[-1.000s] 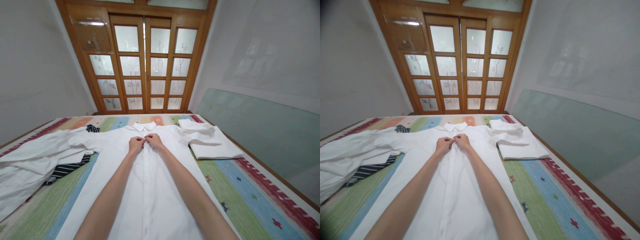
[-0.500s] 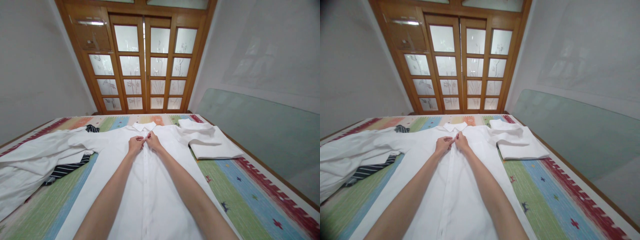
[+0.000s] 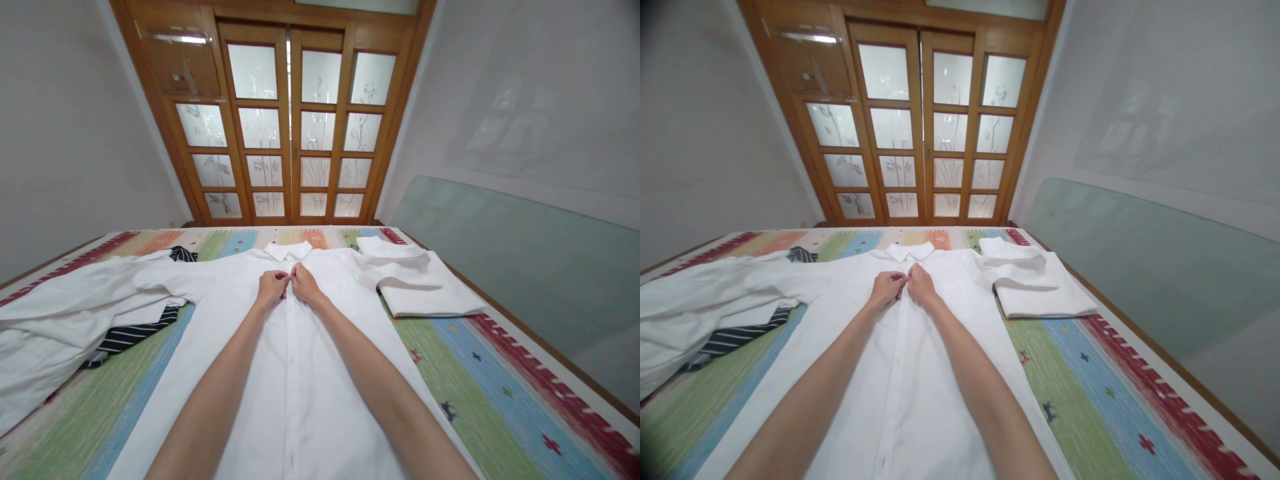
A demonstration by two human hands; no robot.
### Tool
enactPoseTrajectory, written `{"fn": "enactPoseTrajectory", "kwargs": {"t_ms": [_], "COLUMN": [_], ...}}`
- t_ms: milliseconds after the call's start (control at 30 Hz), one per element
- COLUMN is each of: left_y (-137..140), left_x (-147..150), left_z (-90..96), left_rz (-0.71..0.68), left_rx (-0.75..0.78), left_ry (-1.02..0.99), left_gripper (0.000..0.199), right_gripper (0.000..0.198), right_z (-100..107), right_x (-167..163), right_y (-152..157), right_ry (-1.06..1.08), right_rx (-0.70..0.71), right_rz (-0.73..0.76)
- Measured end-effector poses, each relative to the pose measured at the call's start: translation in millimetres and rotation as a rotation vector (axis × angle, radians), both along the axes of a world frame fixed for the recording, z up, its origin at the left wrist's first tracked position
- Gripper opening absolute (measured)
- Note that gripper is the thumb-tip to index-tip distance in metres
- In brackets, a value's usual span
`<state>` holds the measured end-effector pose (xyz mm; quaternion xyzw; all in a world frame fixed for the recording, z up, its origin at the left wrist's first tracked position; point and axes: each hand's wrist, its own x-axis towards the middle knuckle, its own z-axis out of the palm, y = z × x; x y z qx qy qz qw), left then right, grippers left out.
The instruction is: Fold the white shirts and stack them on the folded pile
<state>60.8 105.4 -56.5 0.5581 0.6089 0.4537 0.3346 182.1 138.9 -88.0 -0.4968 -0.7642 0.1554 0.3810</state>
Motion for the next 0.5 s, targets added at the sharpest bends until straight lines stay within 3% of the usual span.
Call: {"fn": "enactPoseTrajectory", "kwargs": {"t_ms": [500], "left_y": [0.3], "left_x": [-1.0], "left_z": [-2.5], "left_rz": [0.026], "left_rx": [0.083], "left_ry": [0.258], "left_gripper": [0.018], "right_gripper": [0.015], "right_z": [2.0], "right_x": [0.9], "right_y": [-2.1], "right_ry": [-0.089], "right_rx": [0.043], "right_rz": [0.046]}}
